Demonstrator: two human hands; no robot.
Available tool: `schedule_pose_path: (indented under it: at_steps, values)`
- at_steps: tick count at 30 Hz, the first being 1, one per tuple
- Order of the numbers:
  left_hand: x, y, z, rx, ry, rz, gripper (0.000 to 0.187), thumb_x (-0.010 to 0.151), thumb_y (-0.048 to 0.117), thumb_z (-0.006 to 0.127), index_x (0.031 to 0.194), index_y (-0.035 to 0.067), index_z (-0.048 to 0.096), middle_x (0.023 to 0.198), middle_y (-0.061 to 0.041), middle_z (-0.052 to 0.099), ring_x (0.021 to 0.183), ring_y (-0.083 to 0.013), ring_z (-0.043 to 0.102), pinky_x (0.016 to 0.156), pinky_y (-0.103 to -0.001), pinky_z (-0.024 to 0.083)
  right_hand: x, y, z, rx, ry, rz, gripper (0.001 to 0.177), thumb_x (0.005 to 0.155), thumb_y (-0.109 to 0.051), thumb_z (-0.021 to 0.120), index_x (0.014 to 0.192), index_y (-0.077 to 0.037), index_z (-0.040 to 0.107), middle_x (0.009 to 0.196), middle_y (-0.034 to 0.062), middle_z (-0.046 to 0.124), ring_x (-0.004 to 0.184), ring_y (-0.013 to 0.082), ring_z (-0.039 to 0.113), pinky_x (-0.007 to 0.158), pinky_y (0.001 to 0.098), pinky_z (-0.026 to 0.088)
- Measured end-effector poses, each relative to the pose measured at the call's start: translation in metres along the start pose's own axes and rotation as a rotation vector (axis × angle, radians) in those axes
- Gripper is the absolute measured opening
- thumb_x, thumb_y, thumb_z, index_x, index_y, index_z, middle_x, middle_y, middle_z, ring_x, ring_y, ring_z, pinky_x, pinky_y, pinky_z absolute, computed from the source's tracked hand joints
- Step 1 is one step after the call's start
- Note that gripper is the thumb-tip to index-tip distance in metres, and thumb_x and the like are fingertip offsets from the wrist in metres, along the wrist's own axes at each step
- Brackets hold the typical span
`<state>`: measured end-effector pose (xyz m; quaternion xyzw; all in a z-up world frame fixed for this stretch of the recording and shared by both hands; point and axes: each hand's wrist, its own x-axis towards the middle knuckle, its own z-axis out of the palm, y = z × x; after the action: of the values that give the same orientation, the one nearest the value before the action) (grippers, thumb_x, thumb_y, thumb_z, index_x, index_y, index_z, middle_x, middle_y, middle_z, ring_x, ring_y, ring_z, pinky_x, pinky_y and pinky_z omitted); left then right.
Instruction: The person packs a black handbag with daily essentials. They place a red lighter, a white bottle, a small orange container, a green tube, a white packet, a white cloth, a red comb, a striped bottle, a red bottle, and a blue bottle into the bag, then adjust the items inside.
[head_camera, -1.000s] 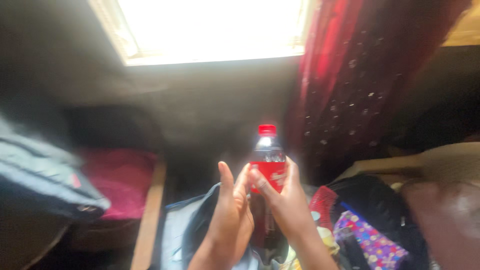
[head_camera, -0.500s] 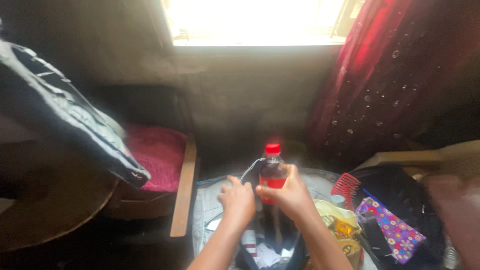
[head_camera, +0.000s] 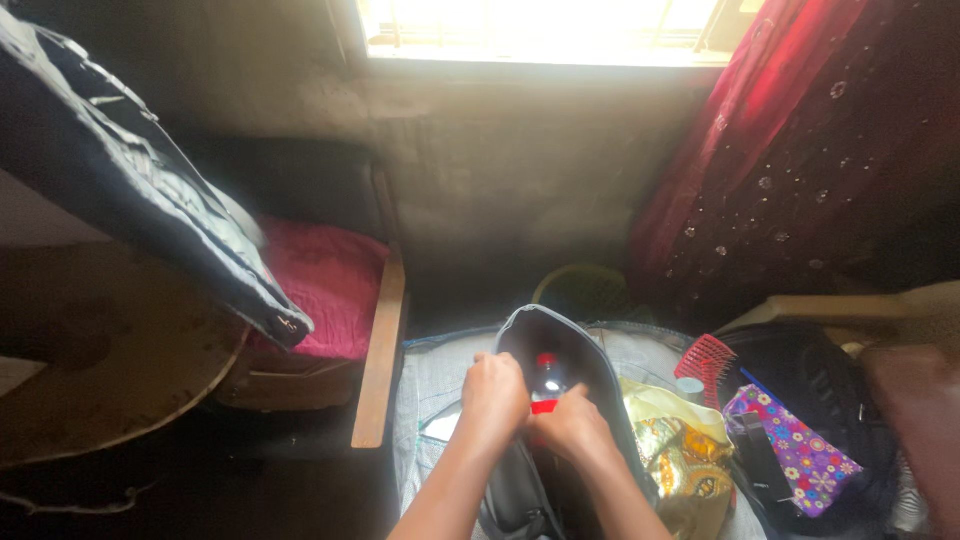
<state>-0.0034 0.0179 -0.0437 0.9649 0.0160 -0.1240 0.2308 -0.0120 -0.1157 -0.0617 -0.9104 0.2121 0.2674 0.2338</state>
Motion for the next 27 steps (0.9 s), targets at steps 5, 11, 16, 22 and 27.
schedule_pose_path:
  at_steps: [5,11,16,22,27]
  values:
    - [0.009,0.017,-0.001,0.067,0.051,0.056,0.023,0.077,0.006,0.071,0.098,-0.002,0.076,0.101,-0.026,0.070,0.099,-0.0390,0.072,0.084,-0.041,0.060,0.051,0.008,0.052,0.040,-0.039,-0.102,0.103,0.072,-0.050,0.082,0.142,0.012,0.038,0.126,0.0263,0.069,0.121,0.0338,0.068,0.102,0.0397,0.054]
    - [-0.002,0.048,-0.028,0.127,0.053,-0.006,0.028,0.090,0.013,0.065,0.114,-0.001,0.069,0.106,-0.020,0.071,0.098,-0.0355,0.073,0.073,-0.044,0.061,0.089,0.026,0.093,0.256,0.002,-0.180,0.080,0.076,-0.040,0.077,0.133,0.009,0.049,0.120,0.0242,0.072,0.115,0.0318,0.070,0.097,0.0398,0.055]
    - [-0.031,0.082,-0.020,0.333,0.253,0.137,0.033,0.083,0.015,0.069,0.113,0.000,0.071,0.124,-0.020,0.062,0.116,-0.0335,0.062,0.091,-0.037,0.055,0.091,0.038,0.106,0.385,-0.051,-0.194,0.061,0.079,-0.032,0.073,0.125,0.006,0.057,0.115,0.0225,0.074,0.109,0.0301,0.071,0.093,0.0399,0.056]
    - [-0.003,0.062,0.041,-0.313,-0.134,-0.416,0.056,0.091,0.038,0.070,0.127,-0.004,0.061,0.144,-0.023,0.054,0.132,-0.0383,0.055,0.106,-0.042,0.048,0.097,0.054,0.087,0.780,-0.249,-0.256,0.041,0.083,-0.022,0.068,0.115,0.002,0.068,0.109,0.0204,0.077,0.103,0.0280,0.073,0.088,0.0400,0.056]
    - [0.048,0.023,0.093,-0.329,-0.545,-0.541,0.055,0.084,0.031,0.071,0.129,-0.001,0.065,0.139,-0.020,0.068,0.128,-0.0294,0.068,0.106,-0.038,0.053,0.109,0.086,0.077,0.594,-0.251,-0.362,0.028,0.086,-0.014,0.064,0.107,-0.001,0.077,0.104,0.0187,0.080,0.098,0.0263,0.075,0.083,0.0401,0.057]
